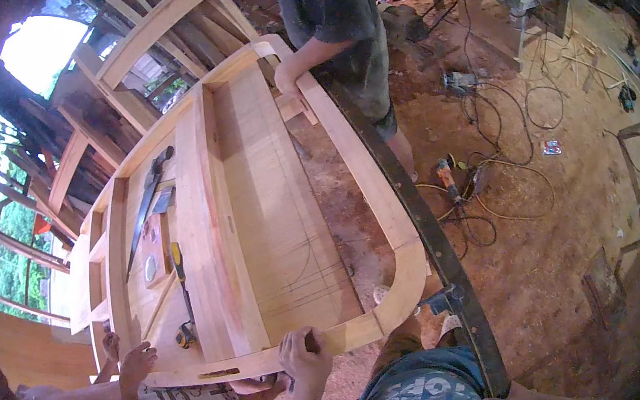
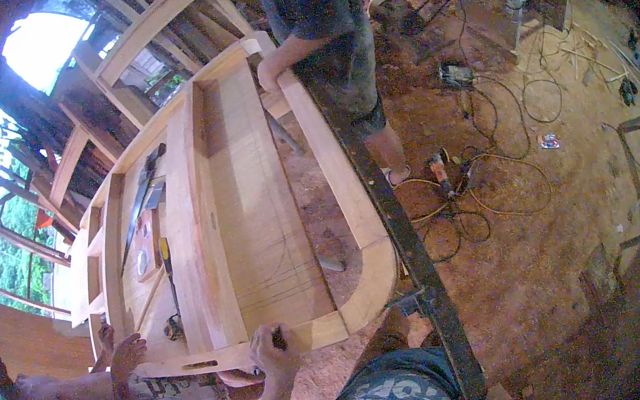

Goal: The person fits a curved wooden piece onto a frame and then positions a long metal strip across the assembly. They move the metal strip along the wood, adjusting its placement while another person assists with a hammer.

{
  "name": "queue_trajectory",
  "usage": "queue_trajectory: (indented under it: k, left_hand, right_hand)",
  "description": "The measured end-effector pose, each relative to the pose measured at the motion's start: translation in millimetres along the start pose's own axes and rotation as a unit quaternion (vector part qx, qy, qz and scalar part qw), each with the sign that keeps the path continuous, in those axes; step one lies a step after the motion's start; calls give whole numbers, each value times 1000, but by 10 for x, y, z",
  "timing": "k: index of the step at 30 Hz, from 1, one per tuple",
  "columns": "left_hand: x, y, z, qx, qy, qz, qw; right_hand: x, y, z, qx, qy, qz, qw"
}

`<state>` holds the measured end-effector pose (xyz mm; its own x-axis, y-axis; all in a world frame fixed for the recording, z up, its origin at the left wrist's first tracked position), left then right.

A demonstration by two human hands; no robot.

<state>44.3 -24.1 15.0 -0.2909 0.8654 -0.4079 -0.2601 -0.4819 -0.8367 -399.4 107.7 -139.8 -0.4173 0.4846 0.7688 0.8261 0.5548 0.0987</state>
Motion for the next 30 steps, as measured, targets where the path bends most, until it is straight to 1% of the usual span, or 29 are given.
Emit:
queue_trajectory:
  k: [2,5,8,13,17,20,23,26,29,30]
  left_hand:
    - [2,-5,11,-2,4,2,1000]
    - [-14,-14,27,0,5,-3,1000]
    - [-12,-4,15,-2,11,4,1000]
    - [-24,-2,25,-2,11,8,1000]
    - [-19,-10,19,-12,-1,-5,1000]
    - [-9,6,-1,-5,0,-2,1000]
    - [-14,1,17,-3,6,2,1000]
    - [-8,9,-5,4,11,0,1000]
    - [19,-7,-11,-6,-22,-29,999]
    - [36,-6,-15,3,-40,-26,999]
  right_hand:
    - [106,32,-263,-28,20,6,999]
    - [110,56,-326,-50,-7,-21,998]
    - [-70,-7,239,-1,64,-33,997]
    - [-34,8,187,-14,58,-28,998]
    - [-101,3,385,-15,82,-35,996]
    - [-39,11,183,-21,72,-39,996]
    - [-28,5,156,-11,85,-50,995]
    - [64,15,-56,8,118,-38,992]
    - [31,7,-14,54,-22,-9,998]
    - [51,24,-75,96,-10,-32,995]
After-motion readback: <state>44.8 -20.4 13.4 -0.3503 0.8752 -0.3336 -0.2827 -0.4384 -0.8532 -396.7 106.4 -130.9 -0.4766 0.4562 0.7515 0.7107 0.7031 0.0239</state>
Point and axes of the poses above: each hand's wrist, its own x-axis away from the middle knuckle, its own y-axis out of the palm, z = x × y, the point moved 5 cm from there along -x, towards the middle knuckle, and after that the axes turned 4 degrees about -z, right-handed, at the moved point
